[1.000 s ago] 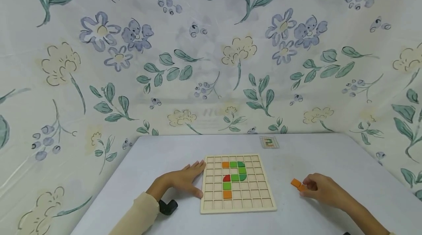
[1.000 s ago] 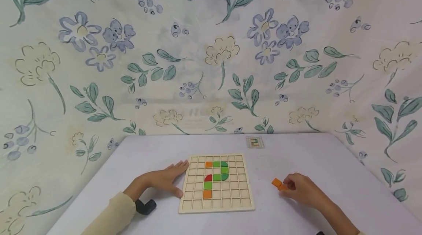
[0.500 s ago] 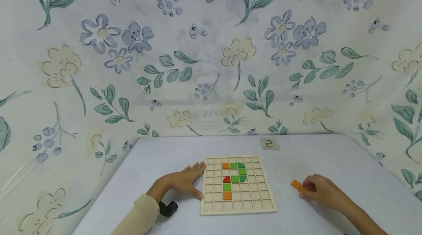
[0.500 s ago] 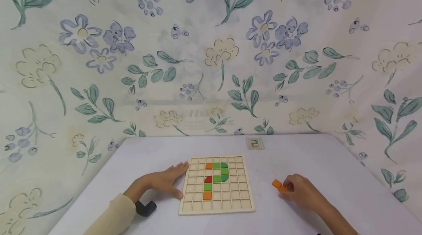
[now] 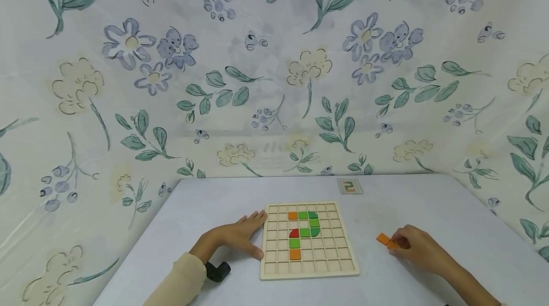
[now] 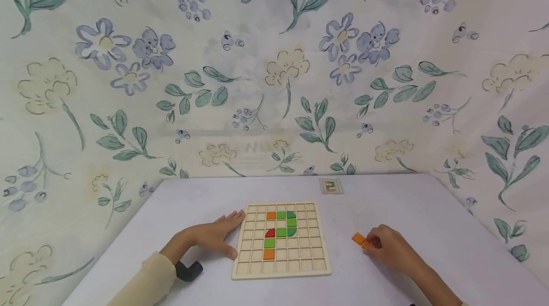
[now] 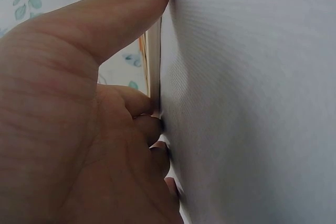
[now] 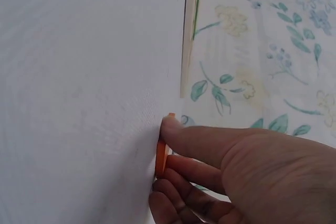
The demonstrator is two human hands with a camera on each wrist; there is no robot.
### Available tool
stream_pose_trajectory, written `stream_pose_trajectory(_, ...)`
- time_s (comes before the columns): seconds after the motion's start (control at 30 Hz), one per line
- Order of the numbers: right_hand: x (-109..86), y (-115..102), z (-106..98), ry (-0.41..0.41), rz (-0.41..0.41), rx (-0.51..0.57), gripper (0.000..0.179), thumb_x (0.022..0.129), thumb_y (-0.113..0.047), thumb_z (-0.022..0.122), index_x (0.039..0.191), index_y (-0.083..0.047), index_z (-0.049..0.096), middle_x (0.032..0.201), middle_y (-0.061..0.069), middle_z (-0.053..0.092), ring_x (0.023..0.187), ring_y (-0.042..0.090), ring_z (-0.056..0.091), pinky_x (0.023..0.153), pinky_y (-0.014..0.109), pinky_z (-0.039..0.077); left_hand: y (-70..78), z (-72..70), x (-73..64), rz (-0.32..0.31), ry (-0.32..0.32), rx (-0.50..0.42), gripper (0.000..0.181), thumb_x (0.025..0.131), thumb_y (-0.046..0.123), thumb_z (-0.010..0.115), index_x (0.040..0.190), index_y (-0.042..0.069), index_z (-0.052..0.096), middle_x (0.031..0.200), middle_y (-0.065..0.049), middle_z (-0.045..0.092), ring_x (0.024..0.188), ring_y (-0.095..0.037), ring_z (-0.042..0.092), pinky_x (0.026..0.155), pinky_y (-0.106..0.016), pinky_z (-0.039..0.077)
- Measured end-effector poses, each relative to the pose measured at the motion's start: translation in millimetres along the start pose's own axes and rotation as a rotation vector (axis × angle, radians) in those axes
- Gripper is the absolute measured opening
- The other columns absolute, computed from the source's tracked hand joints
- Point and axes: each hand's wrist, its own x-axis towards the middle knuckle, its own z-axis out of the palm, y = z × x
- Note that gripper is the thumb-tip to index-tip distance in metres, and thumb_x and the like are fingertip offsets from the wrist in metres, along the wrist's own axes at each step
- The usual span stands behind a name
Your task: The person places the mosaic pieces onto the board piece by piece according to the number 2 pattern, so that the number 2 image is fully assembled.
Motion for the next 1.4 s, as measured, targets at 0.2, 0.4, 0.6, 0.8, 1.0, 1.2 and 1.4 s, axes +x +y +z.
stream_pose_trajectory(0.2, -1.8, -1.6, 0.2, -0.003, -0.005, 0.002, 0.016, 0.085, -0.013, 0.077, 0.095, -0.005, 0.069, 0.086, 0.0, 0.06, 0.078, 0.009, 0.055, 0.064, 0.019, 0.049, -0.8, 1.1, -2.1, 0.009, -0.009, -0.006, 0.116, 0.078, 0.053, 0.079, 0.16, 0.003, 0.015, 0.169, -0.014, 0.007, 0.157, -0.03, 0.003, 0.128, -0.052, 0.005)
stream_pose_trajectory(0.4, -3.0, -1.9, -1.1, -0.01, -0.026, 0.01, 0.014, 0.086, -0.012, 0.075, 0.095, -0.004, 0.067, 0.088, 0.001, 0.059, 0.077, 0.009, 0.053, 0.063, 0.019, 0.048, 0.8, -0.2, -2.2, -0.009, -0.002, -0.007, 0.116, 0.077, 0.052, 0.08, 0.16, 0.003, 0.015, 0.169, -0.012, 0.007, 0.158, -0.029, 0.003, 0.128, -0.05, 0.004)
stream_pose_trajectory(0.6, -3.3, -2.1, -3.8, -0.017, -0.022, -0.005, 0.015, 0.085, -0.011, 0.075, 0.095, -0.004, 0.067, 0.088, 0.001, 0.059, 0.078, 0.009, 0.053, 0.063, 0.019, 0.048, 2.4, -0.7, -0.8, -0.01, 0.005, -0.004, 0.116, 0.077, 0.052, 0.081, 0.16, 0.004, 0.015, 0.169, -0.012, 0.007, 0.158, -0.028, 0.003, 0.128, -0.049, 0.005)
stream_pose_trajectory(0.8, -0.2, -3.4, -6.0, -0.026, 0.0, 0.01, 0.016, 0.086, -0.012, 0.075, 0.096, -0.004, 0.067, 0.087, 0.001, 0.061, 0.08, 0.014, 0.056, 0.063, 0.021, 0.049, 1.2, -0.8, -2.2, -0.014, 0.01, -0.009, 0.116, 0.077, 0.051, 0.081, 0.159, 0.003, 0.016, 0.169, -0.013, 0.008, 0.158, -0.029, 0.003, 0.128, -0.05, 0.005)
stream_pose_trajectory(1.0, -2.6, -3.8, -8.3, -0.041, 0.024, 0.024, 0.017, 0.085, -0.012, 0.075, 0.097, -0.003, 0.067, 0.087, 0.001, 0.061, 0.08, 0.014, 0.055, 0.062, 0.021, 0.048, 0.7, 0.6, -2.5, 0.009, 0.002, -0.012, 0.117, 0.077, 0.053, 0.08, 0.159, 0.002, 0.015, 0.169, -0.014, 0.007, 0.157, -0.03, 0.003, 0.128, -0.051, 0.005)
stream_pose_trajectory(1.2, -2.7, -6.6, -13.1, -0.023, -0.023, 0.021, 0.017, 0.086, -0.012, 0.075, 0.098, -0.004, 0.067, 0.086, 0.0, 0.062, 0.078, 0.011, 0.055, 0.062, 0.02, 0.049, 1.9, -0.3, -2.7, 0.015, 0.006, 0.0, 0.117, 0.078, 0.053, 0.08, 0.159, 0.001, 0.014, 0.169, -0.016, 0.007, 0.157, -0.032, 0.003, 0.128, -0.051, 0.005)
stream_pose_trajectory(1.4, -0.1, -21.5, -14.2, 0.023, -0.126, 0.009, 0.014, 0.085, -0.012, 0.076, 0.095, -0.007, 0.068, 0.087, -0.002, 0.063, 0.077, 0.004, 0.055, 0.065, 0.019, 0.052, 1.2, -1.2, -2.8, 0.008, 0.005, 0.002, 0.117, 0.077, 0.053, 0.08, 0.159, 0.001, 0.014, 0.169, -0.015, 0.007, 0.157, -0.031, 0.002, 0.128, -0.051, 0.004)
